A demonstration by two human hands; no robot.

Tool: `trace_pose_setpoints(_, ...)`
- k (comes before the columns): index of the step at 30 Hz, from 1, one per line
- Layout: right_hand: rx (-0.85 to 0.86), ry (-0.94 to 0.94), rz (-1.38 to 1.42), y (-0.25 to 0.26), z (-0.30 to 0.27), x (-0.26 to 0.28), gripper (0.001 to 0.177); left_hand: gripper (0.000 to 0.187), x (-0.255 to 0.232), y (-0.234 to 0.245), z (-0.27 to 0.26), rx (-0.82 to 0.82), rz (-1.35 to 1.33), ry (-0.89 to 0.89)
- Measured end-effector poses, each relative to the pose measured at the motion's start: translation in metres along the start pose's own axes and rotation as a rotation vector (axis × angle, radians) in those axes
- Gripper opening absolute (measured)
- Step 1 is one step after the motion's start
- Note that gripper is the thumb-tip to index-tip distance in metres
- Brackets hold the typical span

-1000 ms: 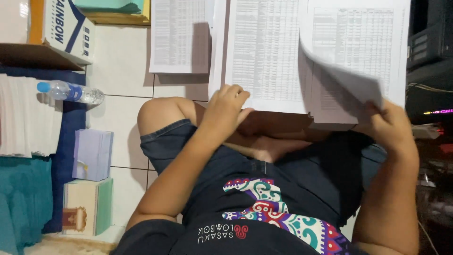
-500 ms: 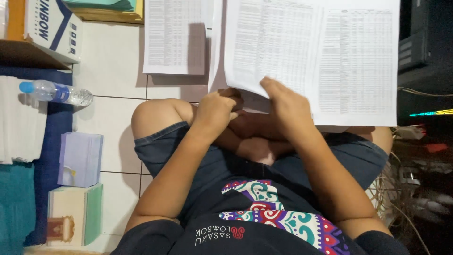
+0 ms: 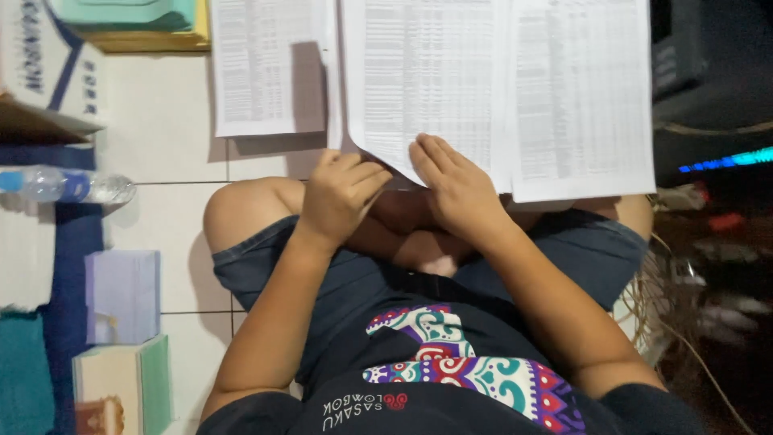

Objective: A person sitting on the floor flips through the pages of a large printed document or ledger.

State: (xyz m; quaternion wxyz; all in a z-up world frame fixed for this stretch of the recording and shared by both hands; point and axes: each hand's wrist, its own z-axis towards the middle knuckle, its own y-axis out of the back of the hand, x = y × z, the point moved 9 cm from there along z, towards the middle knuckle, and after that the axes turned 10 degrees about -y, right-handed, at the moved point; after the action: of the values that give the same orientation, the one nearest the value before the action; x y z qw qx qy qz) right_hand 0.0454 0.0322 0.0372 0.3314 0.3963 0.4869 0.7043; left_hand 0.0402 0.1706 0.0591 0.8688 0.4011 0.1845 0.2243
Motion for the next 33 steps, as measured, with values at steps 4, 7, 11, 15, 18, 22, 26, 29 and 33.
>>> trace_pose_setpoints(4,0.058,-0.258,0.257,0.004,0.010,-0.025,0.040,0.017,-0.005,0.019,0.023,-0.134,0.140,0.048)
trace_pose_setpoints(7,-0.014,-0.593,0.628,-0.006,-0.001,-0.100,0.033,0.019,-0.017,0.026,0.053,-0.329,0.050,0.191)
trace_pose_setpoints(11,-0.581,-0.888,0.869,0.049,-0.065,-0.193,0.058,0.010,-0.059,-0.044,0.099,-0.296,-0.184,0.097)
trace_pose_setpoints(15,-0.813,-0.761,0.560,0.151,-0.096,-0.195,0.046,0.016,-0.101,-0.121,0.125,0.035,-0.298,0.007)
trace_pose_setpoints(18,-0.987,-0.488,0.377,0.198,-0.111,-0.174,0.030,0.034,-0.110,-0.166,0.125,0.160,-0.195,0.029)
trace_pose_setpoints(22,-0.521,0.088,0.000,0.178,-0.080,-0.130,0.028,0.034,-0.108,-0.183,0.128,0.436,-0.182,0.092)
trace_pose_setpoints(26,-0.248,-0.025,0.057,0.125,-0.088,-0.144,0.039,0.022,-0.115,-0.148,0.135,0.213,-0.074,-0.032)
trace_pose_setpoints(29,-0.054,-0.107,0.120,0.087,-0.107,-0.167,0.043,0.022,-0.113,-0.161,0.126,0.218,-0.069,-0.084)
trace_pose_setpoints(33,-0.058,-0.144,0.137,0.084,-0.111,-0.168,0.038,0.017,-0.118,-0.140,0.135,0.356,-0.084,-0.088)
